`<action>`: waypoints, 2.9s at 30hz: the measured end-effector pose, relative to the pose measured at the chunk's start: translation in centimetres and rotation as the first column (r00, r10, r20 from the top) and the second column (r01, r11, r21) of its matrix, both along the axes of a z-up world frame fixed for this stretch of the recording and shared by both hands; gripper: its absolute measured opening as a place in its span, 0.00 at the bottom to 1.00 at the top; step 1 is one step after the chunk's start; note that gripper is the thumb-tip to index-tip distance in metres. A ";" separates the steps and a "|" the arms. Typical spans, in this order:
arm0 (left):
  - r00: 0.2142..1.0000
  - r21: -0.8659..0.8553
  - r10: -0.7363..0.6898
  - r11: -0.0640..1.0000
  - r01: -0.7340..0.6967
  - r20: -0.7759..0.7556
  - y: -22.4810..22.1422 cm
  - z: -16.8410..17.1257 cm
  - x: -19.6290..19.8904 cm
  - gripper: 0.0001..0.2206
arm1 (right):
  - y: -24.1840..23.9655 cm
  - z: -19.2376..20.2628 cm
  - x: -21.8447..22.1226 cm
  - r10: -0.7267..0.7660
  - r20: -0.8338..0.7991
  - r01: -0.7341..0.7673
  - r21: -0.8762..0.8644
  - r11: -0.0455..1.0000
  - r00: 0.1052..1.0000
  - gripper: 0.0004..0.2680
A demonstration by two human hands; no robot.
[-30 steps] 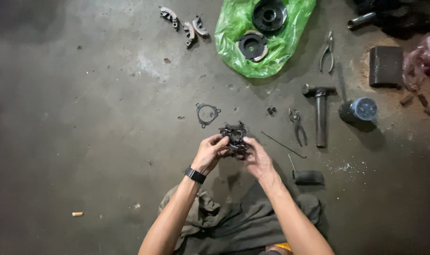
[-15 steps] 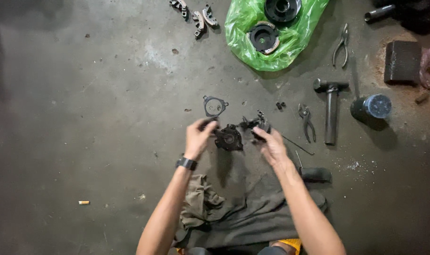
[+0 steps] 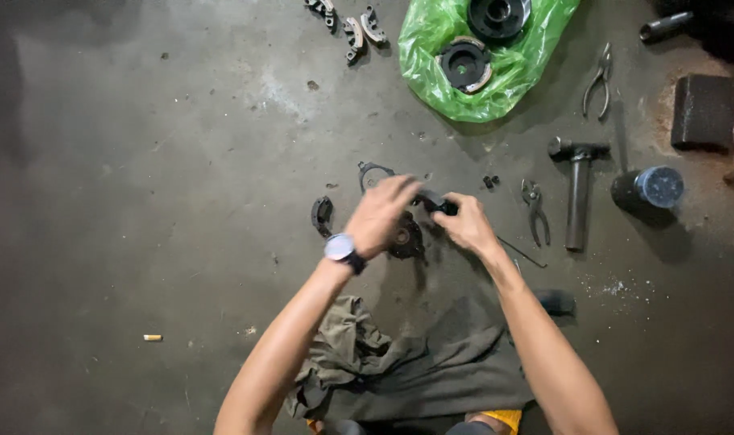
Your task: Disassembling and inspecting a motorcycle centrifugal clutch assembly on a workshop floor.
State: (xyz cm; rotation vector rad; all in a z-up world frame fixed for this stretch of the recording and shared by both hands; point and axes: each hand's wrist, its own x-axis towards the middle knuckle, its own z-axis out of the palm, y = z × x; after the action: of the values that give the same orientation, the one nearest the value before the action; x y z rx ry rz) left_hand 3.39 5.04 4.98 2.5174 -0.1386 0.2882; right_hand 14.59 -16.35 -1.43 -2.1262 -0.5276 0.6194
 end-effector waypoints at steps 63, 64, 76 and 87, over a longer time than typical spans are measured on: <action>0.805 -0.348 0.327 0.775 -0.528 -0.495 1.7 -7.6 -3.7 0.15 | 0.2 -3.4 -4.8 -0.054 -0.766 0.468 0.334 0.818 0.641 0.10; 0.804 -0.349 0.327 0.773 -0.530 -0.496 2.1 -7.7 -4.2 0.15 | 0.6 -1.6 -4.5 -0.054 -0.766 0.467 0.332 0.820 0.640 0.10; 0.983 -0.130 -0.131 0.985 0.113 -0.132 -0.6 0.8 -0.6 0.25 | 3.3 5.1 -1.6 0.212 0.047 -0.208 -0.072 0.976 0.976 0.15; 0.872 -0.754 -0.064 0.535 -0.381 -0.486 1.0 -5.0 -1.3 0.20 | 1.5 5.4 0.1 -0.098 -0.573 0.280 0.238 0.930 0.813 0.06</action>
State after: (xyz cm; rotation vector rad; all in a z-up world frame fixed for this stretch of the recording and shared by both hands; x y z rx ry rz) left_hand 2.13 6.01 -0.07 1.5342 0.3700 -0.1754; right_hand 14.69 -14.80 3.99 -1.5681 -0.0698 0.9249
